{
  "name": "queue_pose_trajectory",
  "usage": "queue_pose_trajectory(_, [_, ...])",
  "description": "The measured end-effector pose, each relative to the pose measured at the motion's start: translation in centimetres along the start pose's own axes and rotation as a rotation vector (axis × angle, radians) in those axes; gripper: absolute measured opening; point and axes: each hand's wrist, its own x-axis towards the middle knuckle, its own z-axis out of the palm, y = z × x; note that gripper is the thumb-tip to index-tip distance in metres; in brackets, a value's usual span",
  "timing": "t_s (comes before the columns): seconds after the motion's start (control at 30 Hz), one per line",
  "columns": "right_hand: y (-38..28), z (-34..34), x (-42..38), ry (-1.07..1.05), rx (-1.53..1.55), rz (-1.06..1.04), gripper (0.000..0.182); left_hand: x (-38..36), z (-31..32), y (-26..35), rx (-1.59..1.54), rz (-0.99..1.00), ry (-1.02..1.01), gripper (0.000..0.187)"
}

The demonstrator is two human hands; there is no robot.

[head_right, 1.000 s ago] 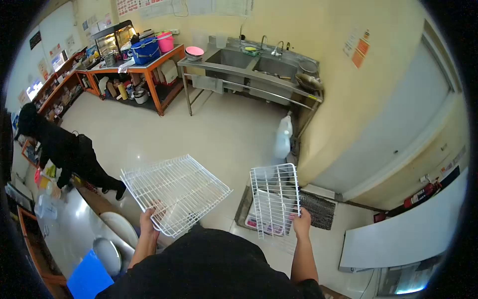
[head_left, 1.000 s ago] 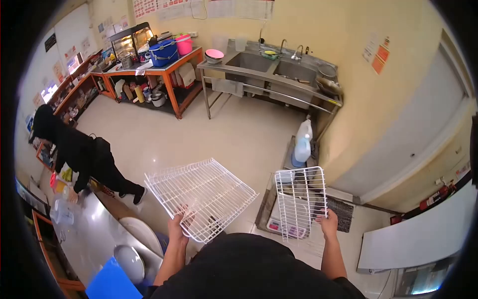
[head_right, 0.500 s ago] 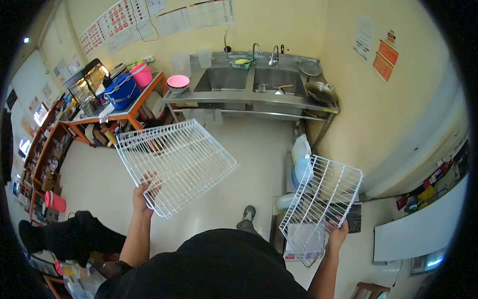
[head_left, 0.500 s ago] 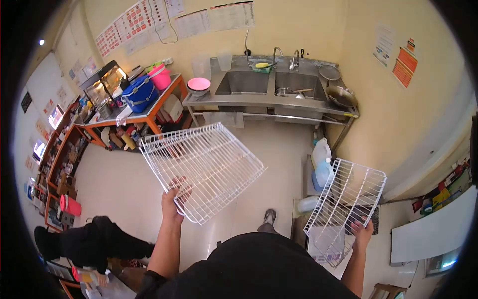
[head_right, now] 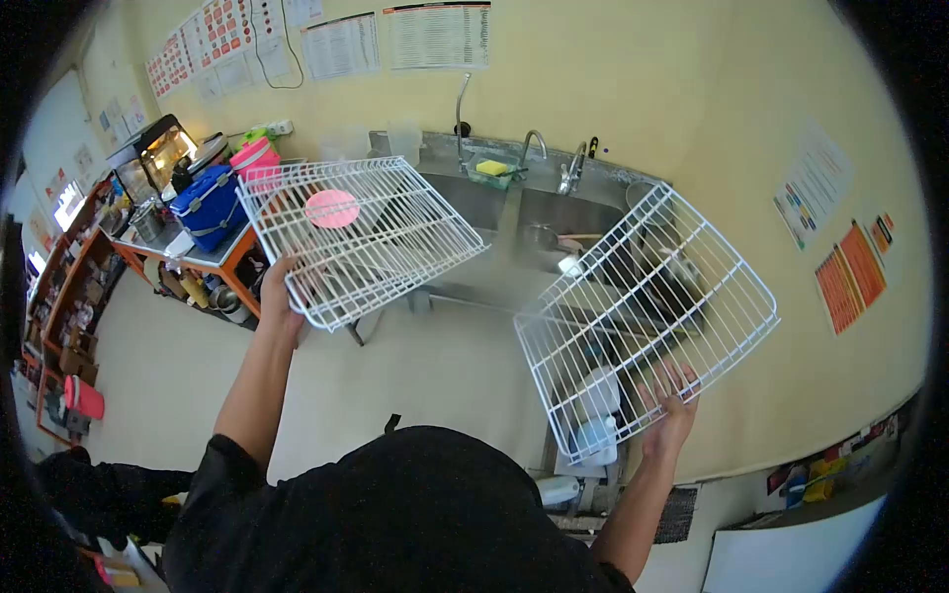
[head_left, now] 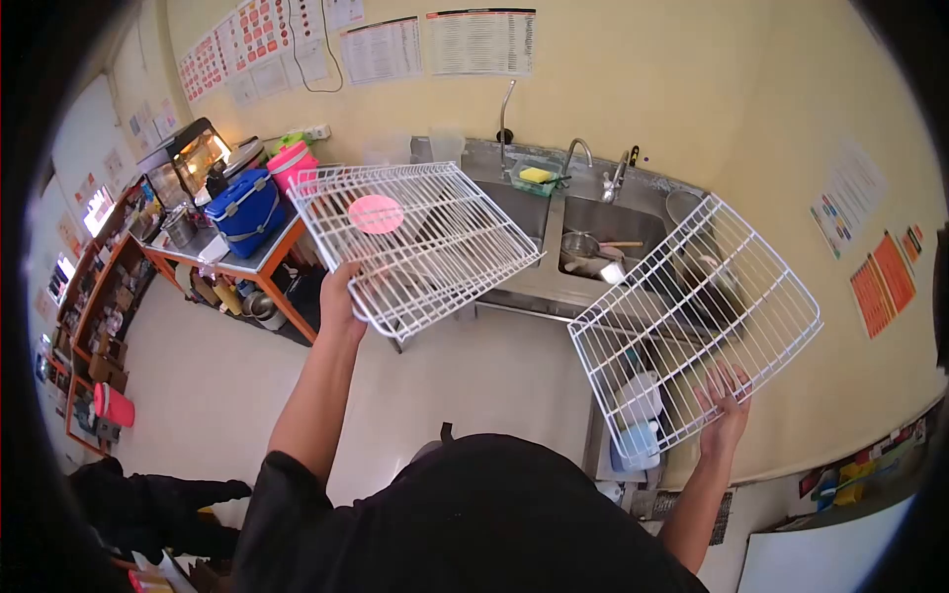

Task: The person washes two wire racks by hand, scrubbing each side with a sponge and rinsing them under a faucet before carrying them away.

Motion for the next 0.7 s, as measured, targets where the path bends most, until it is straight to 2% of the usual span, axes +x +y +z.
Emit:
queue_pose_trajectory(0.1, [2.2, 4.3, 3.4, 0.047, 0.056, 0.033, 0.061, 10.4, 0.3, -2.6, -0.028, 0.007, 0.017, 0.036])
queue_pose_trajectory(0.17, [5.0, 6.5, 5.3, 0.1, 0.101, 0.042, 0.063, 17.7, 0.4, -3.3, 0.118, -0.067, 0.016, 0.032])
queue_pose_trajectory(0.23, [8.4, 7.9, 7.0, 0.172, 0.131, 0.036, 0.065, 25.7, -0.7, -5.4, 0.148, -0.108, -0.169, 0.028])
queue_pose_trajectory(0.27, [9.7, 8.9, 7.1, 0.19, 0.127, 0.022, 0.062, 28.6, -0.3, -5.8, 0.159, -0.2, -0.123, 0.027])
queue_pose_trajectory(0.3, [10.8, 9.8, 7.1, 0.213, 0.149, 0.016, 0.061, 31.6, 0.0, -6.5, 0.23, -0.174, -0.092, 0.029])
queue_pose_trajectory(0.47, [14.9, 15.3, 8.2, 0.362, 0.255, -0.054, 0.058, 46.5, -1.8, -14.6, 0.381, -0.367, -0.259, 0.032])
queue_pose_trajectory(0.57, [15.2, 19.1, 7.6, 0.43, 0.291, -0.068, 0.056, 51.8, -2.8, -19.3, 0.346, -0.515, -0.291, 0.032])
queue_pose_trajectory(0.7, [15.8, 24.5, 10.1, 0.475, 0.302, -0.041, 0.061, 54.1, -4.8, -26.1, 0.303, -0.633, -0.277, 0.024])
